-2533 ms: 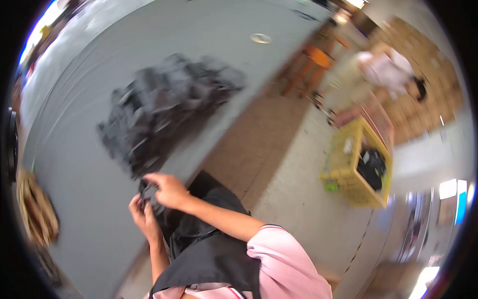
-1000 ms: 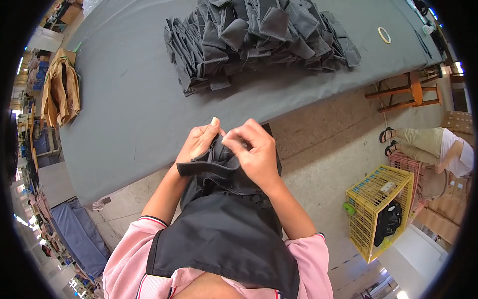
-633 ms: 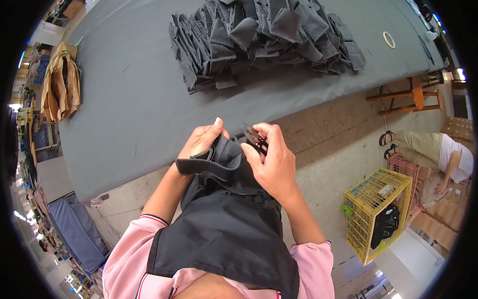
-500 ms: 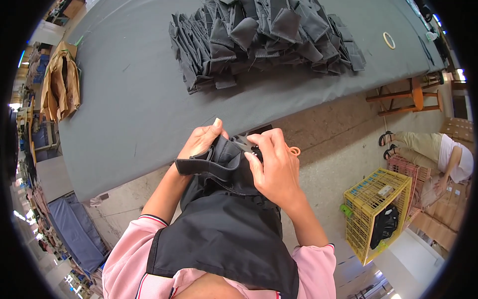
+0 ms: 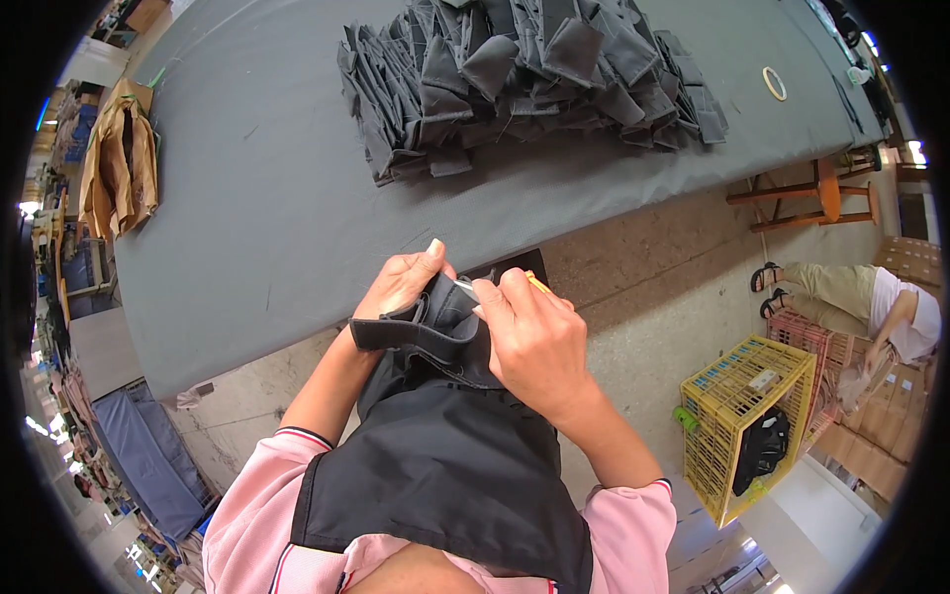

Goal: Trimming excess material from the edges of black fabric or foam strips using a nipper tool.

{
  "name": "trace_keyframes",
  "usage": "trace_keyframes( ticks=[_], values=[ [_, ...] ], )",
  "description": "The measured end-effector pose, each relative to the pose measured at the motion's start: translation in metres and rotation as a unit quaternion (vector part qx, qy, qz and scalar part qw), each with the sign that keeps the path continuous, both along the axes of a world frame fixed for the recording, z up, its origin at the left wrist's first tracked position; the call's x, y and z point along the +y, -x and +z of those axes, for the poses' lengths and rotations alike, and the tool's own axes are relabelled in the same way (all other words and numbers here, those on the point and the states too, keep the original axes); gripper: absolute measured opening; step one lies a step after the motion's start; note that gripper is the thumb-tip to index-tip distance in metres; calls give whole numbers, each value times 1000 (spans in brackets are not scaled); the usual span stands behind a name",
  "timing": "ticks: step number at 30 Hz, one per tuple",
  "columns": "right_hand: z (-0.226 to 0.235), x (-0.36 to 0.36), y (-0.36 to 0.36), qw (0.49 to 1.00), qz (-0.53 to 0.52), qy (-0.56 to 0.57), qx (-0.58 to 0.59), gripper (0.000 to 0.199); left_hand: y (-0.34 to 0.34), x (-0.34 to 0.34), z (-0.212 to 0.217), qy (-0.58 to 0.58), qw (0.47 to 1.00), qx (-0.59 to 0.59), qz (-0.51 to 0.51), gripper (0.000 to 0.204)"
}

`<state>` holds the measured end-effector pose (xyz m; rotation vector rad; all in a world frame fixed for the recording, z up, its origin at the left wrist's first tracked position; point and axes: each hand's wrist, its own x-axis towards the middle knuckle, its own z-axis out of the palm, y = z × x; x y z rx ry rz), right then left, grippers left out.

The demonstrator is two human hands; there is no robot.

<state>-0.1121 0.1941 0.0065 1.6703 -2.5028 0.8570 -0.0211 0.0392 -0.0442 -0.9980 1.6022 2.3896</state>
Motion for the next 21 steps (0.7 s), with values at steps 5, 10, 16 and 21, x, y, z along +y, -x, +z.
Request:
trace_keyframes(
  ticks=[5, 10, 16, 21],
  values=[
    [0, 5, 3, 990, -35, 36, -134, 27, 0, -2, -6, -2, 1000, -13, -7, 45],
    [12, 1, 18, 992, 118, -46, -23, 18, -2, -8, -4, 21, 997, -33, -63, 46],
    [23, -12, 28, 968, 238, -59, 48, 9, -5, -11, 8, 14, 991, -49, -125, 49],
    [22, -15, 27, 958, 278, -68, 22, 9, -9, -8, 7, -8, 989, -45, -143, 52]
  ],
)
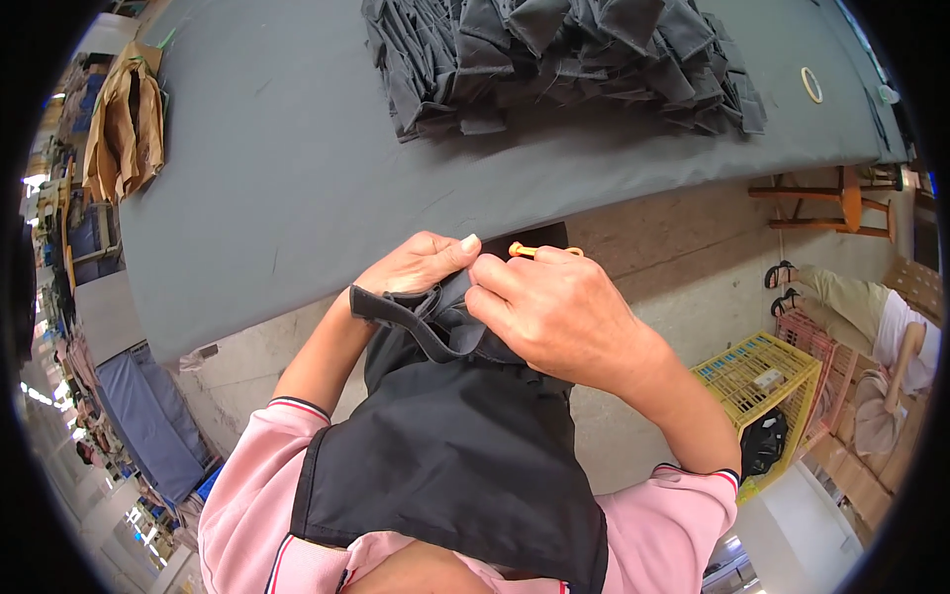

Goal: Trimming excess material from the edges of black fabric or foam strips using a nipper tool.

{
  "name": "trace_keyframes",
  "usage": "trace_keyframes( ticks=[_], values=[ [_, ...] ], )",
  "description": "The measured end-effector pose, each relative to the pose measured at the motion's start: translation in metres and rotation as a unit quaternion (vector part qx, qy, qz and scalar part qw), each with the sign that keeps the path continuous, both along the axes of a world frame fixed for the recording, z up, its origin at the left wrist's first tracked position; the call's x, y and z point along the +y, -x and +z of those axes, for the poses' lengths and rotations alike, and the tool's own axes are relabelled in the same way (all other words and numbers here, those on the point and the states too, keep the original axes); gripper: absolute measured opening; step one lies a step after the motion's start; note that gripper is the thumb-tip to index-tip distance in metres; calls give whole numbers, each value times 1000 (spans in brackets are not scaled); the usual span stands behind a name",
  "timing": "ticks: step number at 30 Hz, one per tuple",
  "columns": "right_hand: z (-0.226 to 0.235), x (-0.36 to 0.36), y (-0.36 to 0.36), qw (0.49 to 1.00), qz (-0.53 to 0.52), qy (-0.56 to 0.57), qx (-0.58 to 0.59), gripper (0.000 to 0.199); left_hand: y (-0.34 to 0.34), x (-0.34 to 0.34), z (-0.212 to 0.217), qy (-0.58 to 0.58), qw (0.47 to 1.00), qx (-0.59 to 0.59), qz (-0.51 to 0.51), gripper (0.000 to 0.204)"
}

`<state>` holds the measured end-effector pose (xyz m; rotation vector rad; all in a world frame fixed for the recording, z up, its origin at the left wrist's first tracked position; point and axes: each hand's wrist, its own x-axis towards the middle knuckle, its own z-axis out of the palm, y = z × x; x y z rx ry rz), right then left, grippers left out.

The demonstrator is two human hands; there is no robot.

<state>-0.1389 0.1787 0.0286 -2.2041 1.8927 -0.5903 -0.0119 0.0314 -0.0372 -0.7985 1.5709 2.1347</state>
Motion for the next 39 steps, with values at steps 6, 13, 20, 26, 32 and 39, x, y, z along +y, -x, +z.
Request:
trace_keyframes(
  ticks=[6, 13, 20, 26, 32, 39],
  values=[
    [3, -3, 0, 999, 30, -8, 6, 9, -1, -2, -5, -27, 999, 23, -35, 49],
    [6, -2, 2, 998, 50, -23, 28, 10, -3, 3, -11, -39, 998, 45, -24, 48],
    [5, -4, -2, 997, 77, -21, 25, 10, -3, 4, -12, -89, 994, 52, -22, 48],
    [4, -4, -4, 997, 72, -24, 30, 10, -6, 4, -17, -81, 993, 86, -30, 49],
    [4, -5, -5, 996, 82, -19, 38, 10, -5, 1, -13, -77, 994, 50, -54, 49],
    [3, -4, -8, 997, 67, -10, 38, 10, -6, 2, -12, -104, 993, 41, -48, 47]
  ],
)
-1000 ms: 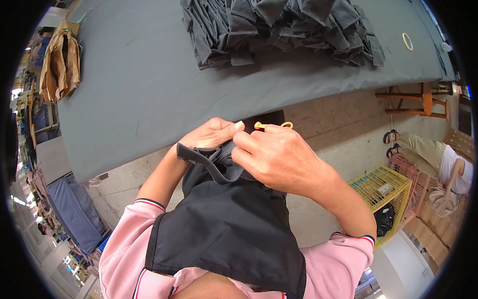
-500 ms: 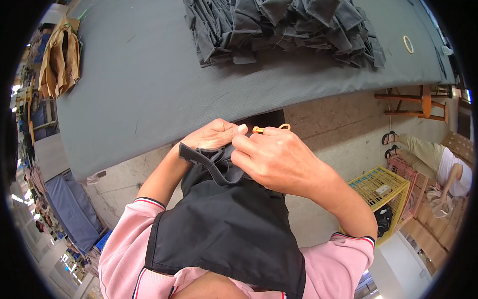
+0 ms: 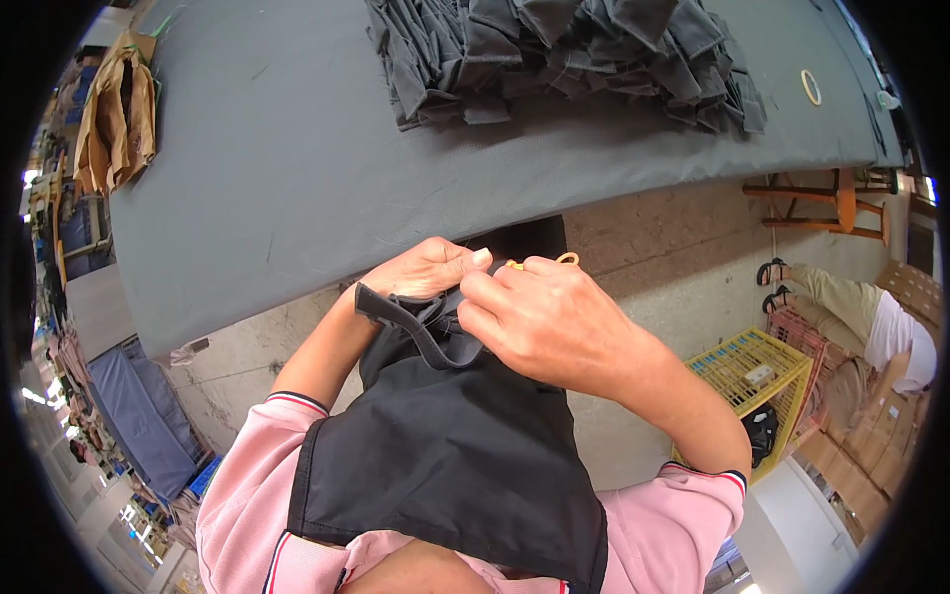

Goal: Trimming excess material from the edges of black fabric or foam strips using a nipper tool.

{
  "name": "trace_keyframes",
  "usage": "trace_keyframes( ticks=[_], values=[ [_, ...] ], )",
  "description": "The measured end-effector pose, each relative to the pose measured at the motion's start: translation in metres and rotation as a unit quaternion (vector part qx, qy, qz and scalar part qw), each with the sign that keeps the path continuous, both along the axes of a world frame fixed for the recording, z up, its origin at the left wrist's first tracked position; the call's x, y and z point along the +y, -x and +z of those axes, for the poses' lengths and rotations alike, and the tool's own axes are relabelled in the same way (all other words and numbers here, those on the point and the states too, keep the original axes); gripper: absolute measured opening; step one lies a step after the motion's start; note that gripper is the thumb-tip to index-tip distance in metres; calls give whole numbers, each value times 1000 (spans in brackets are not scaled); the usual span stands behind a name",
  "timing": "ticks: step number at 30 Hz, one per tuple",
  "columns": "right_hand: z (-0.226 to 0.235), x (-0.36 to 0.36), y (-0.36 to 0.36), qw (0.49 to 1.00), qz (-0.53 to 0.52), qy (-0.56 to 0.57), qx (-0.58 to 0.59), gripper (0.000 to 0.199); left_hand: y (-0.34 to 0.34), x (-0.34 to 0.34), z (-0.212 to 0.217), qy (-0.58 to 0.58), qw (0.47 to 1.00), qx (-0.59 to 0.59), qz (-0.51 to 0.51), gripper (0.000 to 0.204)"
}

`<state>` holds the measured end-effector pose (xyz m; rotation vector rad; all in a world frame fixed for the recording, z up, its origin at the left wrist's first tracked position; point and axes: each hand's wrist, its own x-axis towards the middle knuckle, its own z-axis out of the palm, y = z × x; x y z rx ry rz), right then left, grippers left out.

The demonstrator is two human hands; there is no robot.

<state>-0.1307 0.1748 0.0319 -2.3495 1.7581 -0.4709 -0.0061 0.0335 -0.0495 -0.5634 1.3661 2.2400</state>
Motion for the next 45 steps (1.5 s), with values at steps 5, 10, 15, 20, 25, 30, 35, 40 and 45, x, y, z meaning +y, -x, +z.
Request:
trace_keyframes(
  ticks=[5, 10, 15, 20, 25, 30, 35, 40, 45],
  values=[
    [-5, 0, -1, 1000, 7, 15, -19, 10, -2, 5, -4, -13, 999, 13, 33, 45],
    [-8, 3, 0, 999, 16, 14, -25, 11, -2, 3, -9, -1, 1000, 10, 0, 44],
    [-19, 12, 0, 989, -63, 10, -135, 20, -2, 2, -6, 5, 1000, -6, 2, 44],
    [-23, 30, -14, 919, -244, -83, -297, 47, -1, -2, -1, 53, 998, -14, 43, 40],
    [-60, 41, -29, 946, -268, -18, -182, 49, 4, 2, 18, 54, 991, 52, 109, 30],
    [-65, 39, -10, 948, -258, 170, -82, 22, -10, 14, 6, 148, 980, 91, 95, 44],
    [-90, 25, -7, 924, -277, 73, -254, 22, -21, 27, -1, -122, 972, -84, 183, 48],
    [-40, 28, -38, 874, -373, -13, -309, 43, -25, 41, -4, 14, 928, 19, 372, 47],
    [-30, 28, -47, 917, -368, 8, -152, 33, -15, 46, 4, 81, 911, 31, 404, 46]
  ],
)
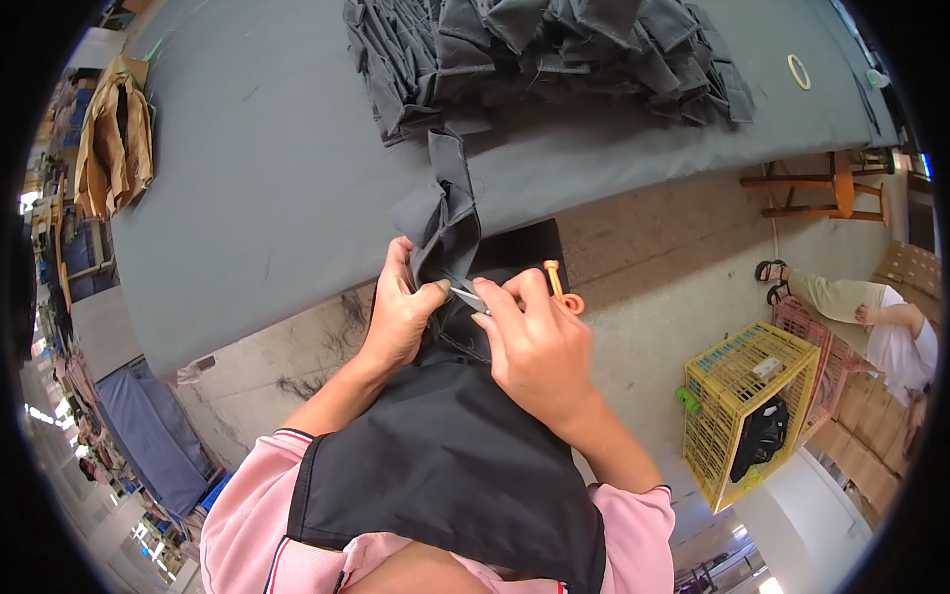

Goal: Trimming excess material from the edges of black fabric or foam strips using a nipper tool.

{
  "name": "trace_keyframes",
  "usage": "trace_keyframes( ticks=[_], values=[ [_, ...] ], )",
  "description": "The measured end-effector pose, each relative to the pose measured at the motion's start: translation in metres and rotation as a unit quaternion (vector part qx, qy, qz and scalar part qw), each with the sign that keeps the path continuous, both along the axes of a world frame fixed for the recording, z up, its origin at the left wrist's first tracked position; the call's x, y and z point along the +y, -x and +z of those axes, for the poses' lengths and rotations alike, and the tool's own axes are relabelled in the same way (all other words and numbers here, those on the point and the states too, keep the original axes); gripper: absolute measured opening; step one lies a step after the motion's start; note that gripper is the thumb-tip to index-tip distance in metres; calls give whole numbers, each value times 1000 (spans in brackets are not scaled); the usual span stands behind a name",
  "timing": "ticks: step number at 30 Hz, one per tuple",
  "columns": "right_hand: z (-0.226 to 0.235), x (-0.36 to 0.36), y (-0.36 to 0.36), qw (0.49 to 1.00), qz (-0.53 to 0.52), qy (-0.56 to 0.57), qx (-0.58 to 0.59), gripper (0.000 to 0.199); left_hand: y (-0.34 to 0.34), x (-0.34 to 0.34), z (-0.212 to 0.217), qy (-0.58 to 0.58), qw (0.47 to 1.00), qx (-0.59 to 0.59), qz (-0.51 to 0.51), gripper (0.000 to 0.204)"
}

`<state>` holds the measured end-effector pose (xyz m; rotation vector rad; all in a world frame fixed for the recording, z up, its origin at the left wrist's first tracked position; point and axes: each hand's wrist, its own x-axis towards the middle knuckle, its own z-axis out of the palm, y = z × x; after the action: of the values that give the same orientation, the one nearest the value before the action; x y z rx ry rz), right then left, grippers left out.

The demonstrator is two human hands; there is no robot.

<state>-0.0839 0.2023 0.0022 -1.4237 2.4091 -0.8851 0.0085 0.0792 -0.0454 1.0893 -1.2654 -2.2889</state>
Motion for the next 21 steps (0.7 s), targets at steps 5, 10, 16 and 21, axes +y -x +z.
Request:
trace_keyframes(
  ticks=[5, 10, 16, 21],
  values=[
    [-1, -9, 3, 998, 11, -24, 49, 28, 2, 2, -7, 57, 998, -17, 0, 46],
    [1, -14, 3, 992, 26, -57, 114, 28, 3, 2, -10, 75, 997, -9, -1, 46],
    [1, -12, 6, 999, -29, -12, 27, 21, 5, 0, -8, -13, 1000, -8, 12, 48],
    [-1, -12, 6, 999, -41, 2, -15, 25, 4, 2, -17, 59, 998, -16, 26, 43]
  ],
)
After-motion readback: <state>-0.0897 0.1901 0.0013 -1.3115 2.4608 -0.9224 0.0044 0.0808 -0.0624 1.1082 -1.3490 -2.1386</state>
